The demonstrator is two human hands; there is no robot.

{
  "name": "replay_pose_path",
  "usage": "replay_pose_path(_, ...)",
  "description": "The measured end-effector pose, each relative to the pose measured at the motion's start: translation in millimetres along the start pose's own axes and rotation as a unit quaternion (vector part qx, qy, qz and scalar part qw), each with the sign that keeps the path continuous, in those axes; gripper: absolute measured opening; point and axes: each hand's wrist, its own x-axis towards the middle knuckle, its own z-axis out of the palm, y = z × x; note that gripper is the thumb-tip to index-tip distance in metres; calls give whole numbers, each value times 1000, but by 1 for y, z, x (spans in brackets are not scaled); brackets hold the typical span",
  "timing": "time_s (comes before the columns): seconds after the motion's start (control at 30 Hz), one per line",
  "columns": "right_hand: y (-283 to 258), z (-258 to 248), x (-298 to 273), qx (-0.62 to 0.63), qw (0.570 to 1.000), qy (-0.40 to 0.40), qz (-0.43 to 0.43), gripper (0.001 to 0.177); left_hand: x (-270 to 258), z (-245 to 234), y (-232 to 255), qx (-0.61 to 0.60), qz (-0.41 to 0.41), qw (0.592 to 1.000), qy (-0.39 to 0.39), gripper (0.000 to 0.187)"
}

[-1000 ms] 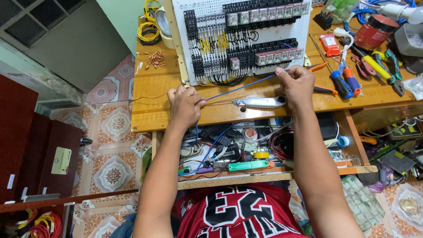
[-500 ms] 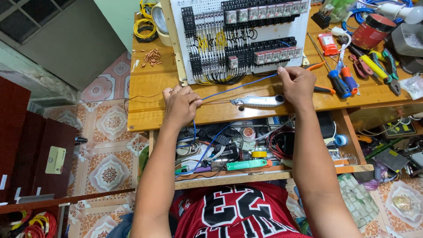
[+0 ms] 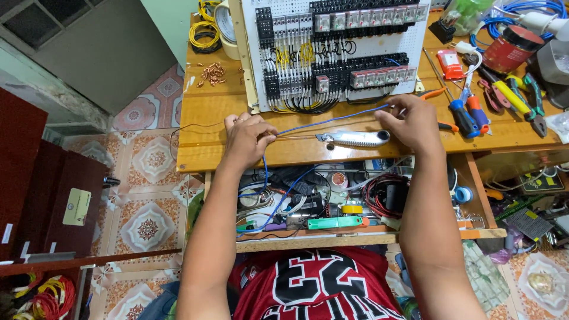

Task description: Wiring an electrical control panel by stripping insulation from wires and connecting them to terminal blocks

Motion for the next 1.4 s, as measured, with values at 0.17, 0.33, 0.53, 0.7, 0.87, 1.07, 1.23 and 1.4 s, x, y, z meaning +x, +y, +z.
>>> replay_pose_path(0.17, -11, -1, -3, -84, 996, 24, -23, 52, 0, -10, 2, -7, -4, 1000, -23, 7)
replay_pose_path(0.33, -32, -5, -8, -48, 996, 41, -56, 36, 0, -14, 4, -11, -4, 999, -32, 8)
replay_pose_path(0.53, -82, -6, -17, -56, 974, -176, -134, 35, 2, -20, 3, -10, -19, 996, -86, 9)
replay_pose_path(0.7, -67, 9, -20, -183, 946, -201, -179, 43, 1, -20, 2, -7, -50, 992, -116, 8)
replay_pose_path(0.87, -69, 11, -23, -156, 934, -219, -237, 42, 2, -12, -7, -1, -48, 994, -102, 6)
replay_pose_path(1.07, -98, 32, -15, -59, 940, -192, -277, 48, -1, -9, -10, 34, 6, 996, -86, 7)
replay_pose_path(1.23, -104, 61, -4, -81, 929, -202, -300, 44, -1, -11, -12, 18, 23, 997, -74, 9)
replay_pose_path(1.4, -92, 83, -6, -58, 923, -215, -315, 26, -2, -11, -15, 24, 0, 997, -72, 9)
